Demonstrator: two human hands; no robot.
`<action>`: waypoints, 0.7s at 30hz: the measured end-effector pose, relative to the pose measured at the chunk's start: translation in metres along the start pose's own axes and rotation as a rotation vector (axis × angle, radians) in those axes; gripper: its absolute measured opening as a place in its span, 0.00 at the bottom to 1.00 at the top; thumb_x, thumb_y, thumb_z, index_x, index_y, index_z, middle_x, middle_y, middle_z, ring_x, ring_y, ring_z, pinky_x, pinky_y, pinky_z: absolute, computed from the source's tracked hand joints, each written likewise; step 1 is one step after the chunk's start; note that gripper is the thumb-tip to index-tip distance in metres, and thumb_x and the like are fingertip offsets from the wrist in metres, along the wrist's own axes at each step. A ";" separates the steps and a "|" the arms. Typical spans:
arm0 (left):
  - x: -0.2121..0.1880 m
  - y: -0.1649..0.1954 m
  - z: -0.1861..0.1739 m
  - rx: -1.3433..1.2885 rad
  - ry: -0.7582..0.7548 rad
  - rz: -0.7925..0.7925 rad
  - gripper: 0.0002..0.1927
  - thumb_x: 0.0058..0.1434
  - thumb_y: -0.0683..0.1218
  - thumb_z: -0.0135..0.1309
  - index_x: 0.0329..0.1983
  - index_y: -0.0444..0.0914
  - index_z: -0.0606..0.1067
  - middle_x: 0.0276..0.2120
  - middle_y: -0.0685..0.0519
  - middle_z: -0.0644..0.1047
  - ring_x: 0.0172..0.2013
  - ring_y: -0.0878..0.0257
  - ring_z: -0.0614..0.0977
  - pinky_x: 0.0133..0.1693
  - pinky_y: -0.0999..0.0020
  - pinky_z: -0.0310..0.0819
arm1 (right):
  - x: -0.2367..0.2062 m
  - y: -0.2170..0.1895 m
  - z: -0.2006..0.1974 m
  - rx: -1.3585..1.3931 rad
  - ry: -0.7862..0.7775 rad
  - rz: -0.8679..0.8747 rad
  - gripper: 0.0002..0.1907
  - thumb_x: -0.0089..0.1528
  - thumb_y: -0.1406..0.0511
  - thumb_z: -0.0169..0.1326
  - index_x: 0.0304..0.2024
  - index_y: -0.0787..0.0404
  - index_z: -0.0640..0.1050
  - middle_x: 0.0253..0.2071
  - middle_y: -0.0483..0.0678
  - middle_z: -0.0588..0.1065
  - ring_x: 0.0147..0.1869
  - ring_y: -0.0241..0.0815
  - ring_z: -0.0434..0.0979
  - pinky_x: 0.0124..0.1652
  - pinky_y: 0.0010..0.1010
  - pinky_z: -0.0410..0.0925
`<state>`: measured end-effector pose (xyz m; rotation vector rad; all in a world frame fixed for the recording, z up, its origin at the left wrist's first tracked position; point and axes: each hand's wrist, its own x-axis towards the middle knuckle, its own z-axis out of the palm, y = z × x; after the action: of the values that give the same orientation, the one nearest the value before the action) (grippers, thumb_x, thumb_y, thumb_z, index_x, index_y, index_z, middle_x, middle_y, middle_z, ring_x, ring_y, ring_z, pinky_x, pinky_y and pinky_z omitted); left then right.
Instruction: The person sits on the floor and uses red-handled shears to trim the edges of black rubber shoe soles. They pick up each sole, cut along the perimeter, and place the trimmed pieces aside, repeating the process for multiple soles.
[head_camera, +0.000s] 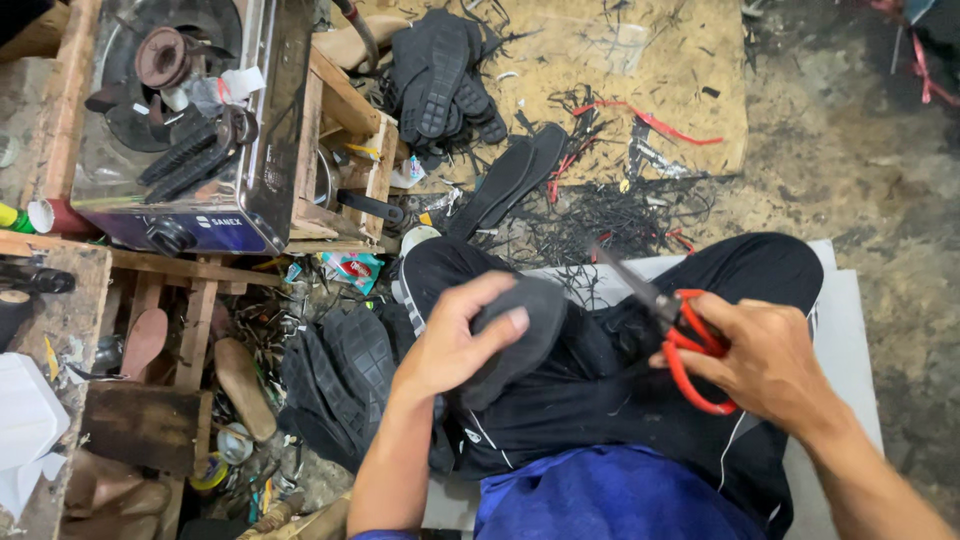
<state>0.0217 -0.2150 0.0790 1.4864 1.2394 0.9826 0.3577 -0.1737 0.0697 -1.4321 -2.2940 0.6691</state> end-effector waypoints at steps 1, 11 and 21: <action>0.001 0.000 0.003 0.076 0.171 0.056 0.13 0.68 0.39 0.59 0.55 0.32 0.76 0.44 0.50 0.79 0.47 0.63 0.78 0.52 0.66 0.75 | -0.002 0.003 0.006 0.115 0.014 0.085 0.21 0.47 0.56 0.70 0.35 0.61 0.78 0.17 0.48 0.71 0.19 0.44 0.70 0.25 0.34 0.63; 0.011 -0.004 0.028 -0.686 0.419 0.025 0.36 0.56 0.31 0.59 0.68 0.36 0.63 0.56 0.48 0.75 0.56 0.60 0.78 0.58 0.65 0.73 | -0.031 0.015 0.077 0.822 -0.172 0.443 0.10 0.61 0.64 0.61 0.32 0.65 0.76 0.16 0.39 0.65 0.20 0.29 0.59 0.21 0.27 0.54; 0.007 -0.014 0.082 -0.936 0.690 0.092 0.39 0.62 0.28 0.56 0.72 0.39 0.56 0.56 0.49 0.71 0.53 0.60 0.76 0.53 0.64 0.74 | -0.013 -0.032 0.059 0.213 -0.149 0.087 0.29 0.50 0.50 0.65 0.44 0.61 0.74 0.25 0.51 0.73 0.29 0.53 0.75 0.31 0.41 0.66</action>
<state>0.0980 -0.2201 0.0457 0.4661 0.9055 1.8947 0.3087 -0.2100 0.0384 -1.4296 -2.1986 1.0454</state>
